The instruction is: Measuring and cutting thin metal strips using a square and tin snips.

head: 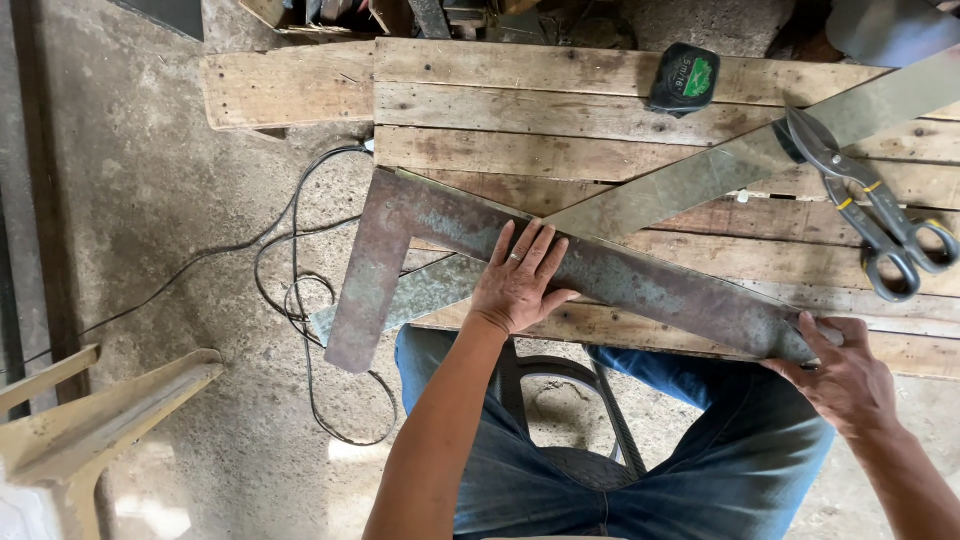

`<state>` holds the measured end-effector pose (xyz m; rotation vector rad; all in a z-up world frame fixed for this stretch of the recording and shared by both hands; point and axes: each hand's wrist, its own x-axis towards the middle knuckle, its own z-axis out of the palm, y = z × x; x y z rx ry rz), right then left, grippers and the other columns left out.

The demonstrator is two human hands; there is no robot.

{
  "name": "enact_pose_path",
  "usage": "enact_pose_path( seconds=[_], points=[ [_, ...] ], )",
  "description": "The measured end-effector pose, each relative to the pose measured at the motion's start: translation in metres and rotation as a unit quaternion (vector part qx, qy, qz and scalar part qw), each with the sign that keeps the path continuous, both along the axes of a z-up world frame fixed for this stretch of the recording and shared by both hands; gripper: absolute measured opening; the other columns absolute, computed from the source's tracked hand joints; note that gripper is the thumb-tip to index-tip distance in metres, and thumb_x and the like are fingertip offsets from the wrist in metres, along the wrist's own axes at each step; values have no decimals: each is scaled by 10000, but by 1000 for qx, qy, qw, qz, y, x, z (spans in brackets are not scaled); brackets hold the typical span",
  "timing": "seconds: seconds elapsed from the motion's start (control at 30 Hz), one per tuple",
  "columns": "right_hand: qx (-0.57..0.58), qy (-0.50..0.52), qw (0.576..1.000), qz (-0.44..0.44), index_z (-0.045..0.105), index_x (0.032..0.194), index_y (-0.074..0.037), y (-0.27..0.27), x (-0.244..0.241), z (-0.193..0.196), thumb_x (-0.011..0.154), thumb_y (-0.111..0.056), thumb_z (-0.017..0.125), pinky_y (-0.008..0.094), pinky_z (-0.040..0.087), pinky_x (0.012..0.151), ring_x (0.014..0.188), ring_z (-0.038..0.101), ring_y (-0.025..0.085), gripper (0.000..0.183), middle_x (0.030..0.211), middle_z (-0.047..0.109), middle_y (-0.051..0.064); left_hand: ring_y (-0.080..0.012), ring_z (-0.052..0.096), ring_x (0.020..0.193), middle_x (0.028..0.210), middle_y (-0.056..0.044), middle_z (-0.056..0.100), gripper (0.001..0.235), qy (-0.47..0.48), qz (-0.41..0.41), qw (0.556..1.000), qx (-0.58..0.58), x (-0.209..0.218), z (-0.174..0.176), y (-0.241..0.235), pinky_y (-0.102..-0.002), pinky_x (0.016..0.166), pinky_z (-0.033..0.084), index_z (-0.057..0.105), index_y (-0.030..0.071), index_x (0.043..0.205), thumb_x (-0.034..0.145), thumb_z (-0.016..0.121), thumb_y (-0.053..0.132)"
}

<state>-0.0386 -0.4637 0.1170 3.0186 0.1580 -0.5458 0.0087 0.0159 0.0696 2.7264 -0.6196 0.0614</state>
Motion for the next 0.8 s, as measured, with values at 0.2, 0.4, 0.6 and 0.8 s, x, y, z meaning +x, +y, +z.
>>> enact_pose_path(
  seconds=[0.2,0.4,0.6,0.8],
  points=[
    [-2,-5,999,45,625,1419,-167,-9,-3,-11,672,-633,790,393,617,721,1143,698,274,895,1385,572,72,-325,307,1540,1627,-126,369,798,0,-3,1000,7,0,5,7,-561,1289,196,499,97,1539,967,610,642],
    [59,42,996,-47,563,1451,-152,17,12,27,737,-560,781,475,584,815,995,688,360,851,1416,527,124,-338,373,1503,1585,-164,429,787,-22,-23,999,-44,6,14,-2,-590,1251,258,554,62,1484,929,689,602],
    [48,68,995,-48,534,1454,-141,19,15,30,762,-549,778,482,600,743,915,698,387,840,1390,496,137,-353,378,1500,1590,-146,412,776,-47,-22,997,-51,10,16,-4,-598,1250,276,559,73,1482,919,740,577],
    [30,78,996,-21,494,1473,-116,17,17,27,780,-563,765,436,619,670,868,697,346,868,1326,487,140,-339,380,1492,1558,-135,439,762,-23,-15,999,-19,9,15,-6,-597,1245,277,568,85,1465,903,741,570]
  ],
)
